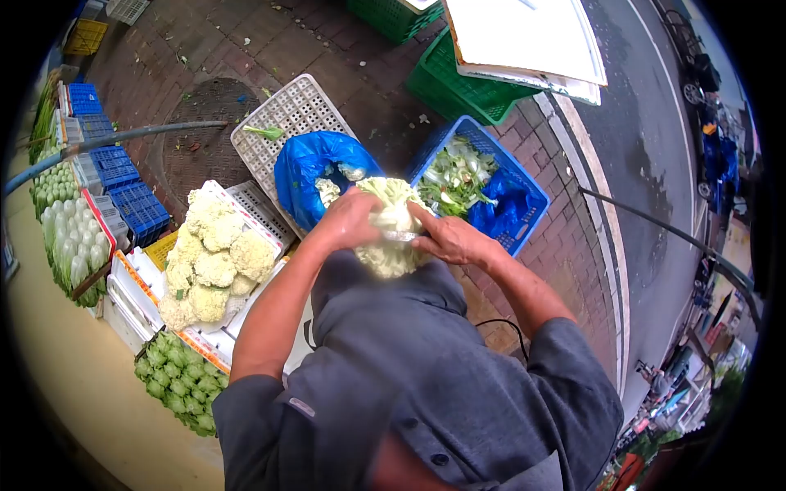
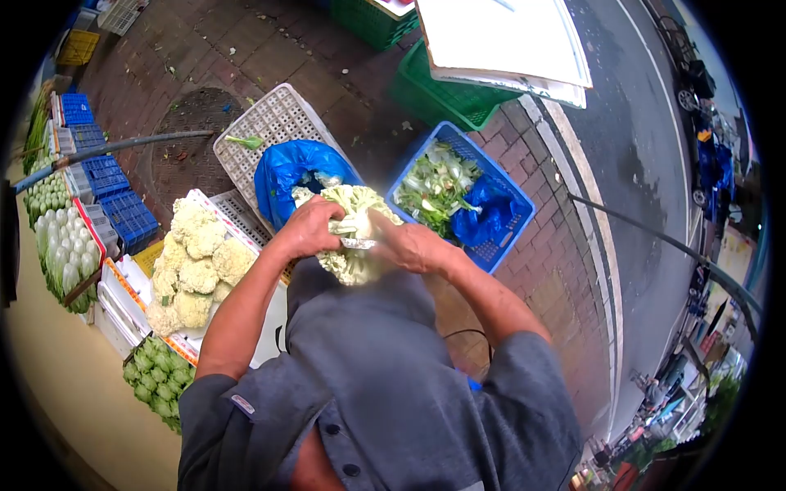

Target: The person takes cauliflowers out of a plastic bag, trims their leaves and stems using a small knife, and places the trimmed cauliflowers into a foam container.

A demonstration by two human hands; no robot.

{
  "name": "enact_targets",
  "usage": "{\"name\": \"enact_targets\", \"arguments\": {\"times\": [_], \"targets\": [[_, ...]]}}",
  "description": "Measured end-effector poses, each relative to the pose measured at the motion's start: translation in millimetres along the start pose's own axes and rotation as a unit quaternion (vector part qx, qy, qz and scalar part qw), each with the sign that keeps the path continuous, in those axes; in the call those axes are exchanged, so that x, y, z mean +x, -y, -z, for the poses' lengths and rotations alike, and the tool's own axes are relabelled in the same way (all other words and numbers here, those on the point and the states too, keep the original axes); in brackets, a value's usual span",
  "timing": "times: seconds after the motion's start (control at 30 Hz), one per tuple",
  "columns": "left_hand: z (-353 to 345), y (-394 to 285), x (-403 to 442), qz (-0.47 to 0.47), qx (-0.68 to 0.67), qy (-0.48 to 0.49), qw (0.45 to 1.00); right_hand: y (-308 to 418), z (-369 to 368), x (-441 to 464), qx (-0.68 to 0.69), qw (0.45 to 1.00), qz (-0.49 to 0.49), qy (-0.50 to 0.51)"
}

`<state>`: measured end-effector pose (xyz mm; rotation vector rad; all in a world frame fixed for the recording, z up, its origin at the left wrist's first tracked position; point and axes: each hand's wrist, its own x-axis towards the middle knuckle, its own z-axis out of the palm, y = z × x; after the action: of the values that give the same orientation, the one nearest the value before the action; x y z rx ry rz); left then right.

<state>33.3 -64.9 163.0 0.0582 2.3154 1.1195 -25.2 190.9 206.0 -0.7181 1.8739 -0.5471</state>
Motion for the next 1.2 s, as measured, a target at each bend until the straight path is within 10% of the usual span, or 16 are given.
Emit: {"name": "enact_targets", "arguments": {"times": [1.2], "targets": [[-58.4, -75.3, 62.0, -0.033, 0.095, 0.169, 0.980, -149.9, -95.0, -80.2, 0.308, 0.919, -0.072, -0.236]]}}
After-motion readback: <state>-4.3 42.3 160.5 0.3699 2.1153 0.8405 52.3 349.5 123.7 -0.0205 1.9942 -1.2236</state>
